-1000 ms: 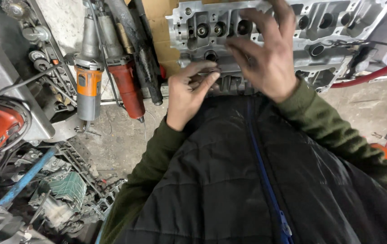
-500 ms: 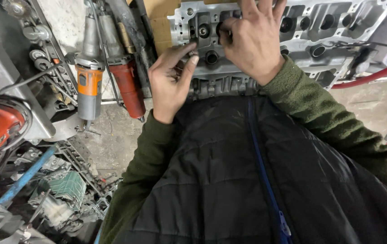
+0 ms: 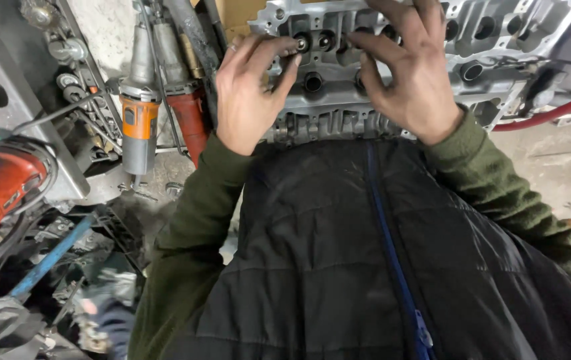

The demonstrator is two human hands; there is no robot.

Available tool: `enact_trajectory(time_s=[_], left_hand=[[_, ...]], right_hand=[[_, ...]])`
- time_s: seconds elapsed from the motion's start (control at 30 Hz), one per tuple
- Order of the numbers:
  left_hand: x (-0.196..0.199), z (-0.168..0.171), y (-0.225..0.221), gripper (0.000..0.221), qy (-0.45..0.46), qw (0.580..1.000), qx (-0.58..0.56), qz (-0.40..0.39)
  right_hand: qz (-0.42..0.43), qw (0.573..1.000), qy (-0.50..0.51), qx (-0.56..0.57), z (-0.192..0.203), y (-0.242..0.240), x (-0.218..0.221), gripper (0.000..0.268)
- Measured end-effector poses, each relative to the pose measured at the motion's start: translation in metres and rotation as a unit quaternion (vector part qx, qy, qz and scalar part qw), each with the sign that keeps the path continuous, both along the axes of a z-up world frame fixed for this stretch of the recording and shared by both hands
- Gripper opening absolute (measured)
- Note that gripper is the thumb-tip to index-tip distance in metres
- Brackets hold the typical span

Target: Installing valves and keepers into a cylinder head using a hammer and specialized tools.

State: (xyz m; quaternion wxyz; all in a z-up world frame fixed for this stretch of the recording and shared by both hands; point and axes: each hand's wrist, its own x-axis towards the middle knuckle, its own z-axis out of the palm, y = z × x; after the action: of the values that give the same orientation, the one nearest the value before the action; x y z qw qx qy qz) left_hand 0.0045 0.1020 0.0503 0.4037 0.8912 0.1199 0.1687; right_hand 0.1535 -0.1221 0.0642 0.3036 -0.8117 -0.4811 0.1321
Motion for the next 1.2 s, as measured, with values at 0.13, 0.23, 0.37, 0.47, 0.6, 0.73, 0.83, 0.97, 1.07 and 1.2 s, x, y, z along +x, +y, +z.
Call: enact_trajectory(time_s=[0.13,0.23,0.37,0.47,0.6,0.73,0.83,0.97,1.07,1.2], left_hand=[[0.012,0.005,0.007,0.017,-0.005,0.993,0.1,-0.06],[0.013,0.005,0.015,0.017,-0.001,0.98,0.165,-0.114],[0.006,-0.003,0.022,0.019,0.013,0.985,0.082,-0.153],[0.006,-0.007,0.018,0.023,0.011,0.987,0.112,-0.117],[0.009,-0.011,0.021,0.019,0.028,0.974,0.176,-0.14],[0.018,-0.005,0.015,0.017,0.067,0.963,0.216,-0.147],[0.012,-0.041,0.012,0.011,0.009,0.947,0.309,-0.084],[0.021,-0.026,0.01,0.01,0.025,0.943,0.319,-0.085],[0.026,-0.028,0.009,0.011,0.045,0.952,0.29,-0.093],[0.038,-0.031,0.007,0.006,0.105,0.95,0.279,-0.093]], right_hand=[[-0.019,0.999,-0.041,0.016,-0.009,-0.034,-0.012,0.024],[-0.05,0.998,0.008,0.026,0.03,-0.031,-0.018,0.027],[-0.075,0.996,0.0,0.044,0.001,-0.058,-0.028,0.028],[-0.084,0.995,0.012,0.047,-0.002,-0.058,-0.036,0.021],[-0.068,0.996,0.051,0.042,0.018,-0.048,-0.04,0.025],[-0.072,0.996,0.037,0.047,0.023,-0.051,-0.035,0.024],[-0.078,0.995,0.025,0.058,0.007,-0.061,-0.034,0.022],[-0.091,0.993,0.046,0.066,0.004,-0.065,-0.035,0.023],[-0.089,0.994,0.035,0.054,0.009,-0.067,-0.036,0.023],[-0.092,0.993,0.043,0.065,0.014,-0.068,-0.034,0.023]])
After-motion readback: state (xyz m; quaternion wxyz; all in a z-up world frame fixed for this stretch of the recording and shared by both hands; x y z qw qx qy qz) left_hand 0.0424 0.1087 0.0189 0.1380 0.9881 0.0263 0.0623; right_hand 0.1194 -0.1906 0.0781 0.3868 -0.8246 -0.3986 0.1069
